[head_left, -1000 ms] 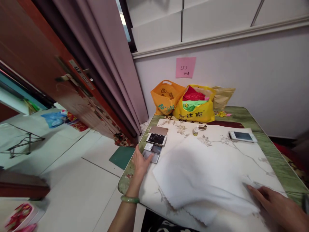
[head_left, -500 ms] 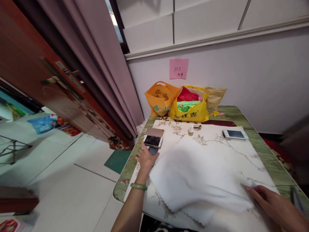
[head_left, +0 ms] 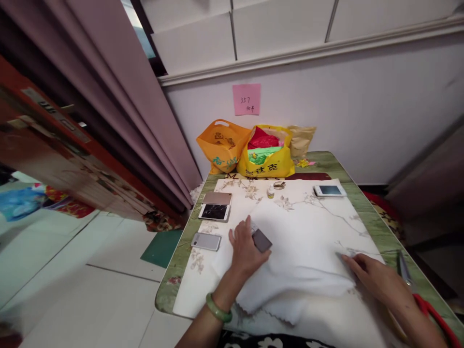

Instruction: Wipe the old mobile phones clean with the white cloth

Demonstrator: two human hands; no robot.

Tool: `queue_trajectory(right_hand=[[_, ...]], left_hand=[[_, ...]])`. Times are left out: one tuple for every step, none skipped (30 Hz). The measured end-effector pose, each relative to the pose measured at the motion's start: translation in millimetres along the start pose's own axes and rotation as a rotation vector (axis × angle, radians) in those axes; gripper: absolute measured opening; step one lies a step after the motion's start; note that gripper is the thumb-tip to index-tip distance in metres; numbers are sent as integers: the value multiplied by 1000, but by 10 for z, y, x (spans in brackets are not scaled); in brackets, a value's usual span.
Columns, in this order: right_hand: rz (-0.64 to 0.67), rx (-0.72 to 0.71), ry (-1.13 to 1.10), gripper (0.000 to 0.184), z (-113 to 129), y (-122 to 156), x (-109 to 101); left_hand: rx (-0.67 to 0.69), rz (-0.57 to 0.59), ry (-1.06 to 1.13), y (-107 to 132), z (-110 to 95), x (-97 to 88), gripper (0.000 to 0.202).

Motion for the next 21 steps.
queue_trajectory(right_hand=[[6, 1, -1, 54, 23, 16, -18], [10, 0, -4, 54, 42, 33, -34], [13, 0, -8, 53, 53, 50, -47], [15, 1, -11, 52, 58, 66, -54], [15, 2, -12, 51, 57, 78, -56], [17, 3, -11, 50, 50, 84, -52], [21, 4, -9, 49, 39, 84, -42], [25, 7, -6, 48, 25, 76, -30], [31, 9, -3, 48, 8, 63, -16], [37, 7, -1, 48, -7, 45, -1], [44, 4, 0, 48, -21, 25, 12], [52, -1, -1, 49, -33, 5, 25], [60, -6, -4, 50, -43, -13, 36], [68, -10, -8, 51, -53, -29, 45], [74, -12, -11, 52, -61, -42, 52], [76, -12, -12, 52, -68, -52, 55], [73, -12, -11, 53, -72, -58, 56], [66, -15, -10, 53, -72, -61, 55], [57, -21, -10, 53, -69, -61, 53], [45, -28, -14, 53, -64, -59, 52], [15, -37, -24, 53, -58, -55, 39]], left_hand=[[49, 35, 20, -22, -122, 124, 118], [93, 68, 33, -45, -232, 244, 118], [117, 95, 37, -69, -321, 355, 117], [118, 120, 34, -92, -383, 457, 116], [97, 141, 27, -110, -417, 545, 115], [70, 161, 22, -120, -433, 616, 114], [48, 174, 18, -121, -432, 665, 114], [35, 182, 18, -114, -415, 685, 113], [33, 180, 17, -102, -380, 673, 110], [40, 167, 13, -85, -322, 624, 103], [49, 143, 2, -65, -236, 540, 93], [56, 110, -22, -44, -121, 424, 78], [48, 63, -59, -22, 28, 275, 59], [31, 18, -111, 1, 202, 113, 46], [-3, -22, -171, 26, 399, -56, 41], [-40, -34, -237, 51, 603, -208, 44], [-89, -35, -304, 77, 812, -346, 50], [-159, -28, -372, 105, 1026, -471, 54], [-265, -23, -425, 142, 1246, -584, 55], [-349, 14, -441, 177, 1435, -651, 56], [-421, 56, -420, 211, 1592, -686, 59]])
Point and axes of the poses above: each hand's wrist, its own y-axis away from the middle knuckle, its own x-axis out of the palm, z = x × y, the point moved 7 cm from there along -y, towards the middle knuckle
